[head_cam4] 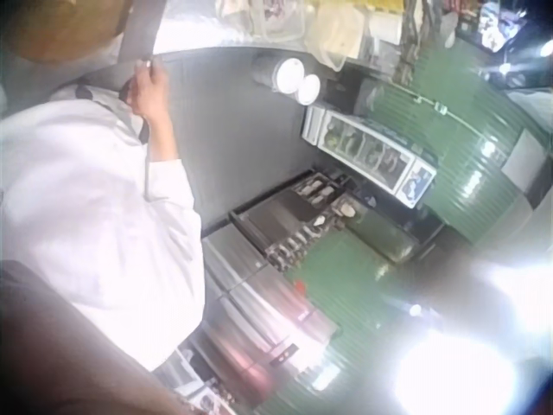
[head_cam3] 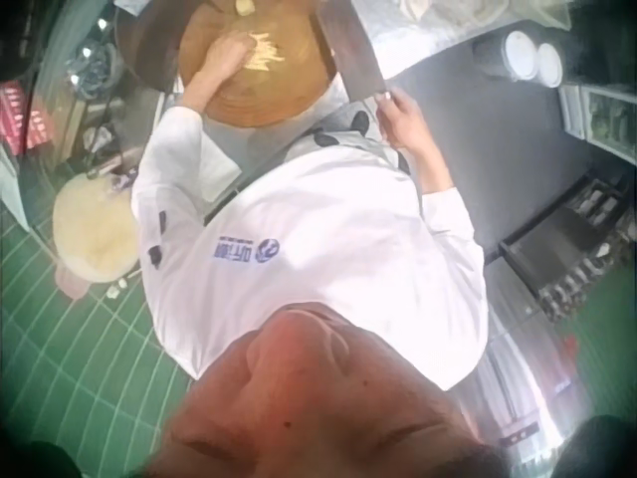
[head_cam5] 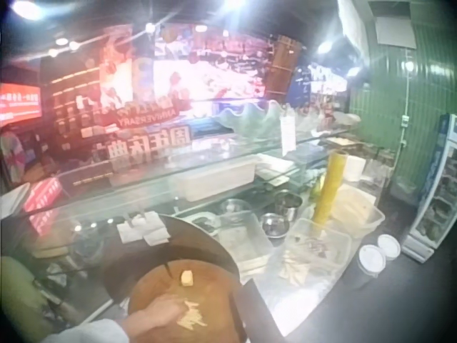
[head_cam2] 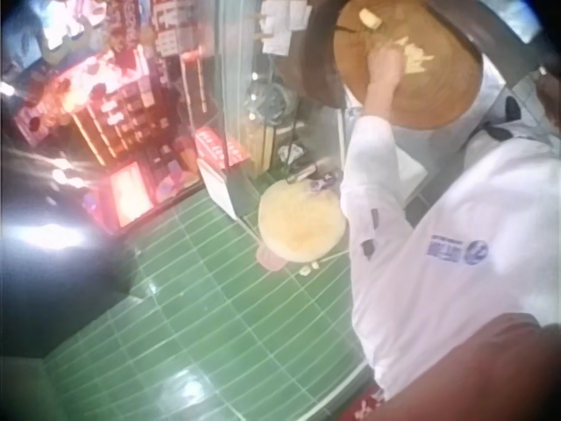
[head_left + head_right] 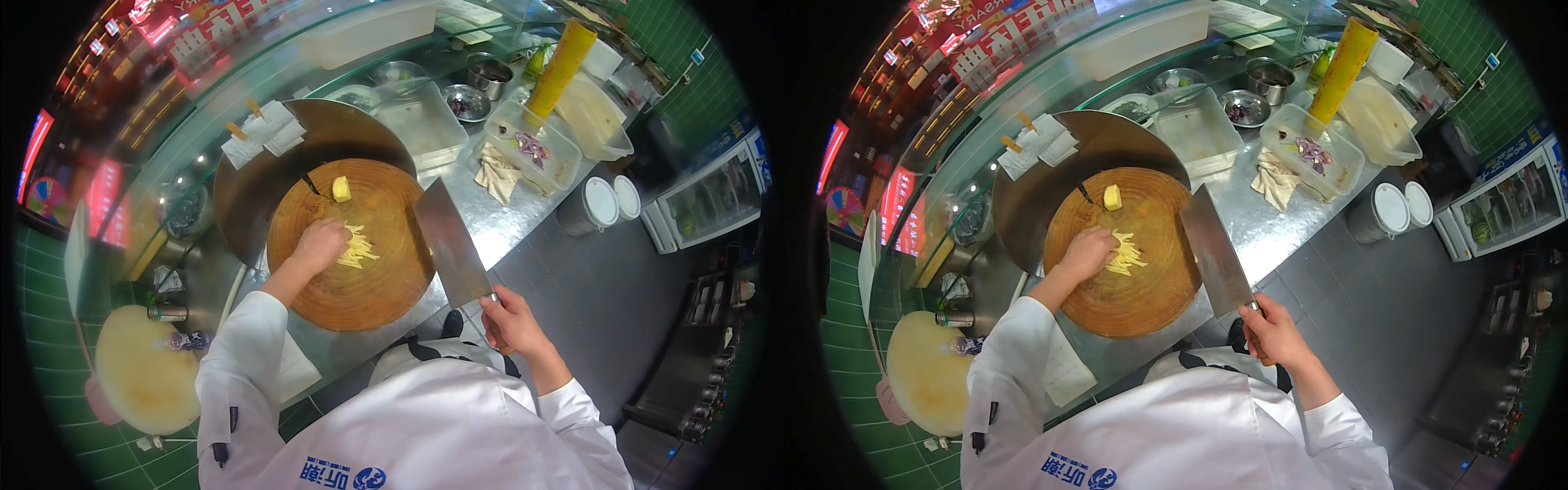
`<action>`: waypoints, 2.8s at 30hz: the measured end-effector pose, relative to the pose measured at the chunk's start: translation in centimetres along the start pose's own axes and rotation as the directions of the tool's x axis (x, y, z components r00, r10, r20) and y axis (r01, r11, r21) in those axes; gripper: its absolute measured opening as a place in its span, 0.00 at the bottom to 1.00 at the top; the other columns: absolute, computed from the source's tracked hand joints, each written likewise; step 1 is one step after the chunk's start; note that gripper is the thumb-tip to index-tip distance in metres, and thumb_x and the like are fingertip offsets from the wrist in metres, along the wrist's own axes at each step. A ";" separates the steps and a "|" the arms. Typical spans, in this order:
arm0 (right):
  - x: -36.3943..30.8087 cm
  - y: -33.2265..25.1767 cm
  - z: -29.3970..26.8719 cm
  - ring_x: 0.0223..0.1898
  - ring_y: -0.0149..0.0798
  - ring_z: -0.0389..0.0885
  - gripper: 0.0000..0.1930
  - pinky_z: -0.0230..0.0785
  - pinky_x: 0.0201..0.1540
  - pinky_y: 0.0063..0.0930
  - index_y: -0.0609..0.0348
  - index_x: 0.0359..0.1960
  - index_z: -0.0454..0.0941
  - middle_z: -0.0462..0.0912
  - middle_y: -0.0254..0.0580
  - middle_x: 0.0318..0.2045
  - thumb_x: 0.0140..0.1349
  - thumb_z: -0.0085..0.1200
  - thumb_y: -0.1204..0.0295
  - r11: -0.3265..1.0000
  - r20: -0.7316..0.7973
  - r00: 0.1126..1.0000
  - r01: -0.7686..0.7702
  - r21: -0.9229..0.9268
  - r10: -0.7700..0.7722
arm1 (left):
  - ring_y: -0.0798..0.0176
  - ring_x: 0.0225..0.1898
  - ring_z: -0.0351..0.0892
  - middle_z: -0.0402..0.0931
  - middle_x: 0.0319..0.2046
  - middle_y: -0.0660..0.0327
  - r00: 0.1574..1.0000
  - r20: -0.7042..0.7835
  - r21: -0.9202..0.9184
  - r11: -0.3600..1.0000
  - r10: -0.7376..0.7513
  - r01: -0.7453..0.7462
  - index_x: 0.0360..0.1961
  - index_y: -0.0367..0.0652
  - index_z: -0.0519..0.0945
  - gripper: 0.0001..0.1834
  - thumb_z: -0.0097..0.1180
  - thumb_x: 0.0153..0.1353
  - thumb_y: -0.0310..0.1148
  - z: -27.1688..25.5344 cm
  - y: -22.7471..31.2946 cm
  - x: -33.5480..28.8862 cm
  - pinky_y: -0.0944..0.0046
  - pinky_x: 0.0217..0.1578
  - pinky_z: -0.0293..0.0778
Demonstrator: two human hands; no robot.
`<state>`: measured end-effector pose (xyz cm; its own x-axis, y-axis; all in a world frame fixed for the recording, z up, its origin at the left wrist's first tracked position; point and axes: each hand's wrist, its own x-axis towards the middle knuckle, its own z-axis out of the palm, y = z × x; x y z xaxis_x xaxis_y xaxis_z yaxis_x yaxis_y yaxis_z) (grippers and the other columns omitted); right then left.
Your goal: The person slices a yellow vegetable into thin strips on a round wooden cutting board using a large cleaver. The person holds the vegetable with the left hand and cuts with the right hand, then gathers the sliced pieces onto the blade.
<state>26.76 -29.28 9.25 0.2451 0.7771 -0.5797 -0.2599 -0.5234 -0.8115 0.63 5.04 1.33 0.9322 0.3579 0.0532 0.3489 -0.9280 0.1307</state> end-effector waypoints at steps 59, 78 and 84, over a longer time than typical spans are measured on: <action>19.6 -12.2 -12.1 0.17 0.29 0.76 0.12 0.68 0.21 0.29 0.62 0.56 0.74 0.77 0.36 0.19 0.77 0.53 0.69 0.576 0.520 0.847 0.375 -0.727 0.106 | 0.50 0.56 0.76 0.78 0.50 0.55 0.634 -0.541 -0.835 0.445 -0.553 -0.323 0.65 0.42 0.72 0.31 0.62 0.59 0.20 -18.7 33.1 15.7 0.54 0.58 0.72; 18.9 -13.7 -11.8 0.20 0.42 0.80 0.12 0.71 0.26 0.35 0.65 0.50 0.77 0.79 0.48 0.20 0.67 0.58 0.77 0.405 0.703 0.710 0.652 -0.641 -0.031 | 0.46 0.61 0.72 0.75 0.60 0.54 0.585 -0.196 -0.642 0.554 -0.787 0.530 0.57 0.42 0.81 0.26 0.61 0.55 0.18 7.0 23.5 5.2 0.48 0.65 0.69; 17.7 -11.4 -11.4 0.28 0.62 0.85 0.19 0.77 0.32 0.50 0.65 0.58 0.75 0.84 0.57 0.25 0.67 0.59 0.74 0.267 0.718 0.693 0.705 -0.657 -0.062 | 0.40 0.64 0.68 0.70 0.61 0.49 0.325 -0.133 -0.635 0.332 -0.936 0.697 0.66 0.40 0.71 0.40 0.72 0.51 0.33 6.2 26.8 7.3 0.46 0.65 0.68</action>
<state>44.70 -13.54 7.42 -0.4851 0.8219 -0.2984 0.7170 0.1786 -0.6738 17.38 -17.85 -0.92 -0.0369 0.9990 0.0266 0.7049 0.0071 0.7093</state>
